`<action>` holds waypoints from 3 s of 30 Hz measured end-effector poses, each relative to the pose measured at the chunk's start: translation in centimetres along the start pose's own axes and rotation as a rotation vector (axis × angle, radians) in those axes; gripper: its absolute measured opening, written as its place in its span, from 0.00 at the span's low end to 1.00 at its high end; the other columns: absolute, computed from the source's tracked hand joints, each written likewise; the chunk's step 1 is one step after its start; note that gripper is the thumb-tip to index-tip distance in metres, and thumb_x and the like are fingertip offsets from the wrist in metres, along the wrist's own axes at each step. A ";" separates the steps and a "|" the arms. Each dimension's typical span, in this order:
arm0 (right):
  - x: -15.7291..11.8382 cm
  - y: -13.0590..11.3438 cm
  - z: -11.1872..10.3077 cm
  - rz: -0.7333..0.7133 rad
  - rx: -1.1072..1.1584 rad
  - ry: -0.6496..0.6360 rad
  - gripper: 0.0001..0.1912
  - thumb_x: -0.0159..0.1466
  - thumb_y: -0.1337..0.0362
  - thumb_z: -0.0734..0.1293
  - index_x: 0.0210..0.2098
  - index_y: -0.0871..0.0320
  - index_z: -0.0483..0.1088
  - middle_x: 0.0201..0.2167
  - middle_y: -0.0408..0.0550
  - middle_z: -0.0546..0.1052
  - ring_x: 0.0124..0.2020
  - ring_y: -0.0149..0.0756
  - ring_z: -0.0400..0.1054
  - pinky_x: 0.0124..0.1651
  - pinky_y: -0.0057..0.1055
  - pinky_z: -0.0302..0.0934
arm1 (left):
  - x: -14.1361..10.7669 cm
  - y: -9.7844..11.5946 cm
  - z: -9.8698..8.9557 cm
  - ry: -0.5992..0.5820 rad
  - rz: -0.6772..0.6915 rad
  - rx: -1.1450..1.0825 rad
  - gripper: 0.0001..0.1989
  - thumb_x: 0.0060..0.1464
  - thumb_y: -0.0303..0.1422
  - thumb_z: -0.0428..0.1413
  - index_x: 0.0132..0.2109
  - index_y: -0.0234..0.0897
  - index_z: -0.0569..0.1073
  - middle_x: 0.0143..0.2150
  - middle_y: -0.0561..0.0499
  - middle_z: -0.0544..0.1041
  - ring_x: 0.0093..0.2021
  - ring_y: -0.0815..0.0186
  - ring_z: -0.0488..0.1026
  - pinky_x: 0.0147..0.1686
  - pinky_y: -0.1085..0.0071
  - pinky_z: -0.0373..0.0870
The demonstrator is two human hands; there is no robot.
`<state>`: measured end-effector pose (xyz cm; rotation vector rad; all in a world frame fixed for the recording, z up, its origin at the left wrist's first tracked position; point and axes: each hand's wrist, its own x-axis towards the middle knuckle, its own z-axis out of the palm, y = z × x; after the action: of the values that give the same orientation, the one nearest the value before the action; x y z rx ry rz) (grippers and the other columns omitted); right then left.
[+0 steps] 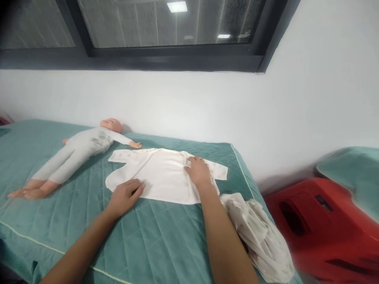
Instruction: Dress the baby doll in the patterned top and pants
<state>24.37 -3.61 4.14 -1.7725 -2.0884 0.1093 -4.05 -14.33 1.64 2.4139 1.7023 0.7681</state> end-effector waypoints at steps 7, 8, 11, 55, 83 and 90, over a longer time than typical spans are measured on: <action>1.4 1.9 -0.9 0.262 0.049 0.294 0.20 0.68 0.67 0.53 0.56 0.63 0.66 0.54 0.61 0.70 0.54 0.48 0.64 0.56 0.39 0.56 | 0.1 0.1 0.0 0.012 0.002 0.010 0.21 0.66 0.39 0.42 0.26 0.38 0.66 0.27 0.52 0.70 0.31 0.68 0.68 0.33 0.69 0.60; 1.4 2.1 -1.1 0.293 0.049 0.379 0.22 0.67 0.69 0.53 0.58 0.66 0.63 0.58 0.63 0.66 0.57 0.48 0.61 0.59 0.40 0.54 | 0.1 0.1 0.0 0.017 0.002 0.018 0.21 0.66 0.39 0.42 0.26 0.38 0.66 0.27 0.52 0.70 0.30 0.68 0.68 0.32 0.69 0.60; 0.9 1.1 -1.2 0.204 0.095 0.482 0.23 0.66 0.71 0.54 0.58 0.66 0.63 0.59 0.61 0.64 0.61 0.45 0.57 0.63 0.38 0.51 | 0.1 0.1 -0.1 0.043 0.006 0.047 0.21 0.66 0.38 0.43 0.27 0.38 0.68 0.28 0.52 0.71 0.32 0.67 0.69 0.33 0.69 0.63; 2.9 -5.4 5.6 0.346 0.008 -0.020 0.36 0.68 0.51 0.54 0.69 0.65 0.46 0.69 0.66 0.52 0.69 0.57 0.47 0.66 0.49 0.49 | 14.5 -3.3 6.8 0.073 -0.168 -0.109 0.30 0.65 0.39 0.43 0.71 0.40 0.49 0.75 0.47 0.42 0.73 0.52 0.47 0.69 0.54 0.50; 1.4 -8.1 4.3 0.069 -0.231 -0.051 0.25 0.70 0.61 0.55 0.63 0.67 0.59 0.64 0.69 0.63 0.66 0.53 0.55 0.65 0.45 0.48 | 13.5 -2.1 6.1 0.017 -0.187 0.115 0.26 0.65 0.35 0.43 0.65 0.26 0.61 0.67 0.32 0.61 0.68 0.50 0.57 0.66 0.55 0.56; 1.6 -8.0 6.5 -0.143 -0.148 -0.142 0.28 0.72 0.59 0.48 0.67 0.63 0.56 0.70 0.59 0.54 0.71 0.44 0.45 0.69 0.43 0.39 | 12.9 -1.2 6.9 -0.067 -0.107 0.154 0.26 0.67 0.33 0.37 0.65 0.23 0.61 0.70 0.35 0.57 0.72 0.56 0.50 0.68 0.57 0.50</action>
<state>14.51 -2.35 1.09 -1.7357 -2.3732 0.0426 1.24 -0.80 -0.30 2.3894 1.9108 0.5556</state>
